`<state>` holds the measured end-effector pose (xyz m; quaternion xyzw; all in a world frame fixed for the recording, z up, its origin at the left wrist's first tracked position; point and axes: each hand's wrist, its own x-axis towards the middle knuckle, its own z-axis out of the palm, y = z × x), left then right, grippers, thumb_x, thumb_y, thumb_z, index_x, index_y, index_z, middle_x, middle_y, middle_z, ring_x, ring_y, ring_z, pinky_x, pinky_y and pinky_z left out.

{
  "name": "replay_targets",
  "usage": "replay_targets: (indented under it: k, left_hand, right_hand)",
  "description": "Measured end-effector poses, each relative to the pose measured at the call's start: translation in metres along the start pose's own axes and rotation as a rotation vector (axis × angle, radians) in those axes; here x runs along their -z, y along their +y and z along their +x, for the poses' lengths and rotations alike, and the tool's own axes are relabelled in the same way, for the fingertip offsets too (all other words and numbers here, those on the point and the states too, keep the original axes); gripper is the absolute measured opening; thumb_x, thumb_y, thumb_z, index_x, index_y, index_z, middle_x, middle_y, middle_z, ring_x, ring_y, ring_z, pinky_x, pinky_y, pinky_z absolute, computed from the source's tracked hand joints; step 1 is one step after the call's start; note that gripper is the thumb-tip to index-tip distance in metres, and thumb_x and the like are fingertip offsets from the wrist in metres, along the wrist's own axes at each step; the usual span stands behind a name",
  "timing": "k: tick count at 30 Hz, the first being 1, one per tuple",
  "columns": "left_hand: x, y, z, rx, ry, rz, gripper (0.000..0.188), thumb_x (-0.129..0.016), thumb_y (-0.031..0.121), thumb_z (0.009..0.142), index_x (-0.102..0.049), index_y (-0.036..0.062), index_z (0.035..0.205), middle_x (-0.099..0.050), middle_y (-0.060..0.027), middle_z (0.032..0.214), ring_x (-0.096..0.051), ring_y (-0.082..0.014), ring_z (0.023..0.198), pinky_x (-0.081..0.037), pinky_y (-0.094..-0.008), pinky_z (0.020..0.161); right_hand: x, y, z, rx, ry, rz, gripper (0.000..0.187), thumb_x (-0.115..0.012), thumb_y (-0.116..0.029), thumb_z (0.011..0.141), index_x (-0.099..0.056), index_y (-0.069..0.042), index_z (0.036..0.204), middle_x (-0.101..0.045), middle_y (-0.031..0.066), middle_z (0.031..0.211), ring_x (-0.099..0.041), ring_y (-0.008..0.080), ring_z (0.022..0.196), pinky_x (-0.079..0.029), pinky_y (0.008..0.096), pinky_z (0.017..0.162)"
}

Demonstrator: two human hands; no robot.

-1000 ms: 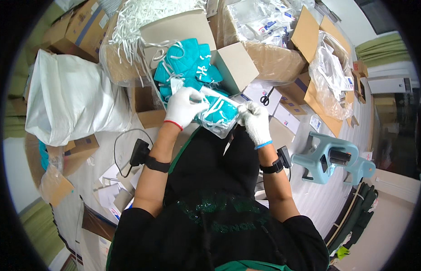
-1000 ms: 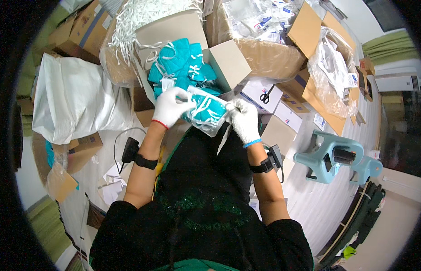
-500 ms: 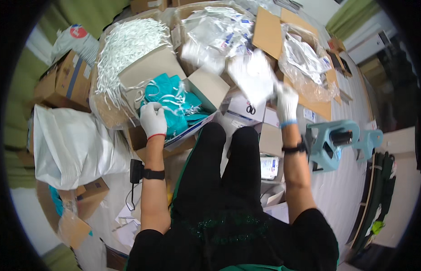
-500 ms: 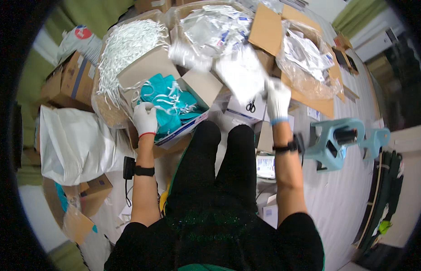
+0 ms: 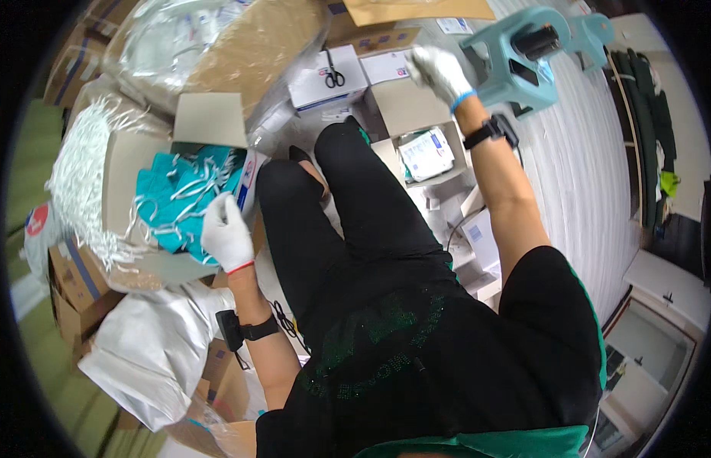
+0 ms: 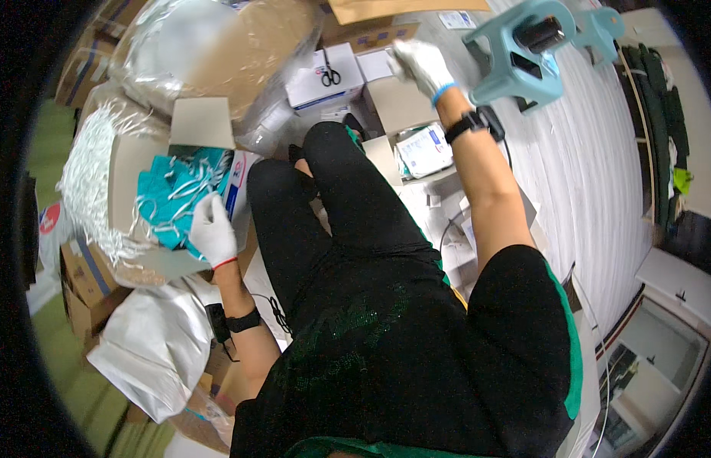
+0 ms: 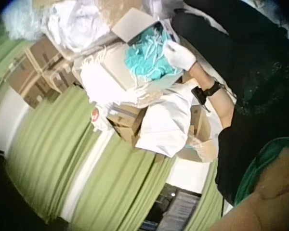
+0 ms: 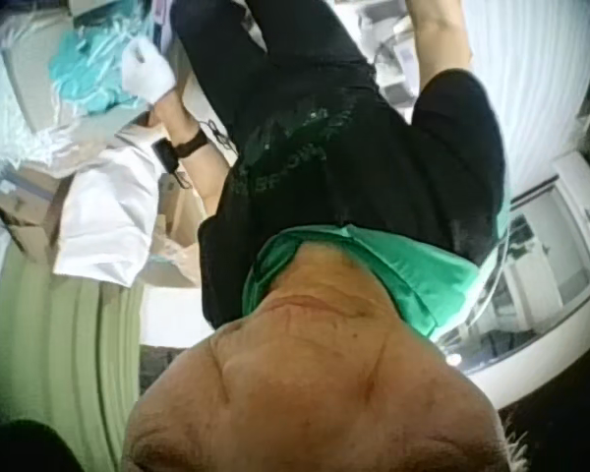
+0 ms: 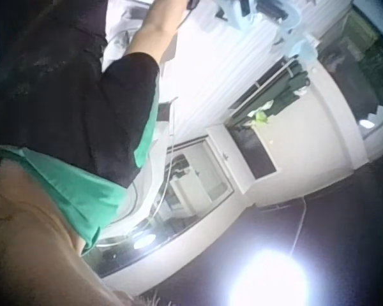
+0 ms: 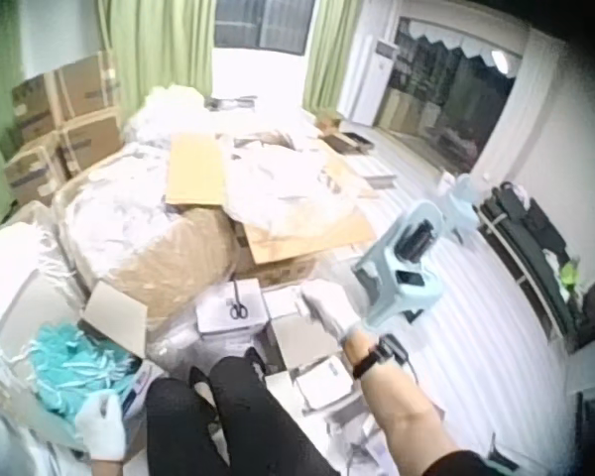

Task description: Sorting and packing various medical supplies, including masks and sealed packets, into a cardboard box.

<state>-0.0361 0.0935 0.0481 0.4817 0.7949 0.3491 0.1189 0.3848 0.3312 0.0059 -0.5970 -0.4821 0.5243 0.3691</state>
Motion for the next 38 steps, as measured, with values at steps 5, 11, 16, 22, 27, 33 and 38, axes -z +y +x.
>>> replay_targets:
  k: [5,11,16,22,27,33,38]
  left_hand:
    - [-0.087,0.009,0.008,-0.172,-0.194,-0.114,0.016,-0.067,0.016,0.093,-0.072,0.0034,0.101,-0.072,-0.0109,0.096,-0.07,-0.0242,0.086,-0.054,-0.0335,0.079]
    - [-0.129,0.004,0.012,-0.347,-0.166,0.169,0.008,-0.069,0.01,0.088,-0.072,0.0062,0.094,-0.062,-0.0073,0.08,-0.06,-0.0214,0.068,-0.05,-0.0339,0.064]
    - [-0.139,0.021,0.028,-0.266,-0.215,0.191,0.01,-0.07,0.003,0.087,-0.074,0.0039,0.096,-0.06,-0.0052,0.077,-0.055,-0.0155,0.062,-0.045,-0.0286,0.059]
    - [-0.148,0.03,0.039,-0.189,-0.269,0.185,0.013,-0.069,-0.004,0.085,-0.072,-0.0003,0.096,-0.062,-0.0053,0.08,-0.05,-0.0129,0.062,-0.041,-0.0264,0.058]
    - [-0.148,0.021,0.037,-0.102,-0.273,0.21,0.013,-0.067,-0.007,0.085,-0.071,-0.0001,0.095,-0.06,-0.0047,0.077,-0.047,-0.0123,0.059,-0.037,-0.0263,0.055]
    - [-0.155,0.03,0.048,-0.142,-0.307,0.195,0.013,-0.069,-0.005,0.084,-0.072,0.0011,0.096,-0.054,-0.0031,0.072,-0.044,-0.0122,0.057,-0.034,-0.0268,0.053]
    - [-0.155,0.031,0.049,-0.14,-0.307,0.141,0.01,-0.068,-0.003,0.087,-0.071,-0.0001,0.096,-0.06,-0.0025,0.078,-0.044,-0.0089,0.06,-0.036,-0.023,0.056]
  right_hand:
    - [0.081,0.236,-0.057,-0.532,0.153,-0.47,0.02,-0.065,-0.02,0.083,-0.068,0.0,0.086,-0.068,0.0198,0.076,-0.067,0.0264,0.061,-0.052,0.0343,0.055]
    - [0.076,0.313,-0.105,-0.758,0.192,-1.024,0.053,-0.074,-0.04,0.073,-0.067,-0.004,0.111,-0.07,0.0219,0.108,-0.068,0.0364,0.105,-0.053,0.0435,0.093]
    - [0.084,0.316,-0.063,-0.864,0.251,-0.915,0.08,-0.082,-0.042,0.07,-0.053,0.0,0.132,-0.066,0.0234,0.124,-0.063,0.0362,0.117,-0.05,0.0415,0.1]
    - [0.111,0.384,-0.028,-0.925,0.405,-0.765,0.091,-0.075,-0.053,0.075,-0.046,0.002,0.141,-0.064,0.025,0.126,-0.061,0.0362,0.12,-0.047,0.0406,0.103]
    - [0.091,0.379,-0.005,-0.94,0.285,-0.924,0.097,-0.078,-0.053,0.071,-0.04,-0.005,0.146,-0.062,0.023,0.13,-0.063,0.0362,0.117,-0.05,0.0418,0.1]
    - [0.077,0.382,-0.001,-0.865,0.104,-0.888,0.086,-0.086,-0.04,0.067,-0.053,-0.003,0.138,-0.07,0.0197,0.114,-0.066,0.0355,0.109,-0.052,0.0398,0.096]
    - [0.06,0.357,-0.013,-0.754,0.119,-0.789,0.075,-0.087,-0.035,0.066,-0.061,0.004,0.125,-0.069,0.0241,0.112,-0.068,0.035,0.104,-0.053,0.0399,0.092]
